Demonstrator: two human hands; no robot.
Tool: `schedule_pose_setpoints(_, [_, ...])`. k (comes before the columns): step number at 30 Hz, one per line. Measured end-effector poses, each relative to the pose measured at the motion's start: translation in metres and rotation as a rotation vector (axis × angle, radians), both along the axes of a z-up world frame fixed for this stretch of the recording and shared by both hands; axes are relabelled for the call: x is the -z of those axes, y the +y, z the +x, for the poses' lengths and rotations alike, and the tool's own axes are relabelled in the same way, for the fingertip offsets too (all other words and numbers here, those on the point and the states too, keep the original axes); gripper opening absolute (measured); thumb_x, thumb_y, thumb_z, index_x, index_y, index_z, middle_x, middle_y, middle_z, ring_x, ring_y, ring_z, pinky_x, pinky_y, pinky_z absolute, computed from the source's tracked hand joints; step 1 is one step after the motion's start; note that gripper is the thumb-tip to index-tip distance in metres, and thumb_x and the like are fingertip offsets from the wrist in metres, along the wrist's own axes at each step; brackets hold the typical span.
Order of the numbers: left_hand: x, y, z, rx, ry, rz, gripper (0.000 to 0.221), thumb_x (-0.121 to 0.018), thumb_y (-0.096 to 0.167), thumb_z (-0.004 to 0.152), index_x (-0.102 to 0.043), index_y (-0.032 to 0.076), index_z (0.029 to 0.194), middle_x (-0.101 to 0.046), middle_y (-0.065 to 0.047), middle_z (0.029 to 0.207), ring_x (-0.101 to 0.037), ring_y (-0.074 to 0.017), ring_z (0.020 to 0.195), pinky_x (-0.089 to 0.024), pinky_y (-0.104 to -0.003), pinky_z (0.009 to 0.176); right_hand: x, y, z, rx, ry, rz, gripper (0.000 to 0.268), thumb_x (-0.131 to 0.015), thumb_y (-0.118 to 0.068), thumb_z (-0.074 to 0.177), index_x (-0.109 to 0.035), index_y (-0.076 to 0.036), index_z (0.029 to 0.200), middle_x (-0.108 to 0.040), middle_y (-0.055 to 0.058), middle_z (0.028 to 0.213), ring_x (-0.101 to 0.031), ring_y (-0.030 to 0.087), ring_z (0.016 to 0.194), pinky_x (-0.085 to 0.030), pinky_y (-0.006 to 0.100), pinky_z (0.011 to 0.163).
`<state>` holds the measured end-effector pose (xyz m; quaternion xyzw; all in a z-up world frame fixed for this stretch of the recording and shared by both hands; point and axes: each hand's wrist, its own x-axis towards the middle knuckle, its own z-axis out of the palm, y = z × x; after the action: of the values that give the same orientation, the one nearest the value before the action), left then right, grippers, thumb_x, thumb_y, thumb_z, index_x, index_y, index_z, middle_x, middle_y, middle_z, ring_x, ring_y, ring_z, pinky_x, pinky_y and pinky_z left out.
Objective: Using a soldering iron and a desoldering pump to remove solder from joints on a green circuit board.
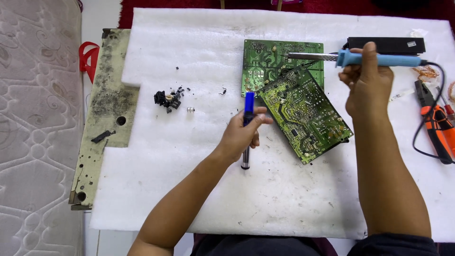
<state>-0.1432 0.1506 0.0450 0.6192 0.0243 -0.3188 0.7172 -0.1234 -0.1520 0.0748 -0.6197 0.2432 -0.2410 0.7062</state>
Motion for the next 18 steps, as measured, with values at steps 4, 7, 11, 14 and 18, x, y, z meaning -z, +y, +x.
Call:
schedule_pose_setpoints(4, [-0.006, 0.011, 0.028, -0.242, -0.184, -0.129, 0.020, -0.065, 0.017, 0.114, -0.071, 0.002, 0.126, -0.064, -0.006, 0.088, -0.056, -0.0106, 0.057, -0.051, -0.022, 0.046, 0.007, -0.028, -0.028, 0.072, -0.136, -0.138, 0.047, -0.080, -0.064, 0.103, -0.077, -0.017, 0.102, -0.072, -0.004, 0.075, -0.068, 0.005, 0.063, -0.052, 0.022, 0.055])
schedule_pose_setpoints(7, [-0.038, 0.003, 0.044, -0.544, -0.452, -0.293, 0.023, -0.074, 0.024, 0.105, -0.069, 0.008, 0.121, -0.058, 0.001, 0.073, -0.055, -0.0087, 0.057, -0.051, -0.025, 0.056, 0.017, -0.041, -0.041, 0.186, -0.151, -0.199, 0.048, -0.081, -0.055, 0.111, -0.069, -0.011, 0.098, -0.055, -0.001, 0.069, -0.053, 0.008, 0.054, -0.036, 0.024, 0.044])
schedule_pose_setpoints(11, [-0.042, -0.021, 0.047, -0.567, -0.541, -0.446, 0.041, -0.063, 0.008, 0.107, -0.059, 0.011, 0.148, -0.059, 0.000, 0.106, -0.061, -0.0121, 0.082, -0.060, -0.032, 0.087, 0.035, -0.027, -0.050, 0.231, -0.146, -0.136, 0.036, -0.080, -0.029, 0.118, -0.062, -0.013, 0.092, -0.050, -0.002, 0.062, -0.048, 0.008, 0.046, -0.036, 0.026, 0.040])
schedule_pose_setpoints(14, [-0.018, -0.039, 0.043, -0.542, -0.646, -0.449, 0.040, -0.058, 0.008, 0.113, -0.053, 0.010, 0.153, -0.062, -0.002, 0.110, -0.063, -0.0134, 0.090, -0.059, -0.033, 0.097, 0.041, -0.008, -0.049, 0.257, -0.088, -0.083, 0.039, -0.075, -0.025, 0.117, -0.054, -0.015, 0.085, -0.044, -0.004, 0.061, -0.043, 0.008, 0.044, -0.033, 0.026, 0.038])
schedule_pose_setpoints(18, [0.000, -0.048, 0.038, -0.429, -0.728, -0.434, 0.036, -0.056, 0.017, 0.121, -0.048, 0.009, 0.154, -0.069, -0.004, 0.114, -0.071, -0.0167, 0.095, -0.063, -0.034, 0.098, 0.057, -0.011, -0.053, 0.239, -0.028, -0.069, 0.045, -0.076, -0.030, 0.117, -0.053, -0.016, 0.082, -0.045, -0.003, 0.061, -0.043, 0.009, 0.043, -0.032, 0.027, 0.039])
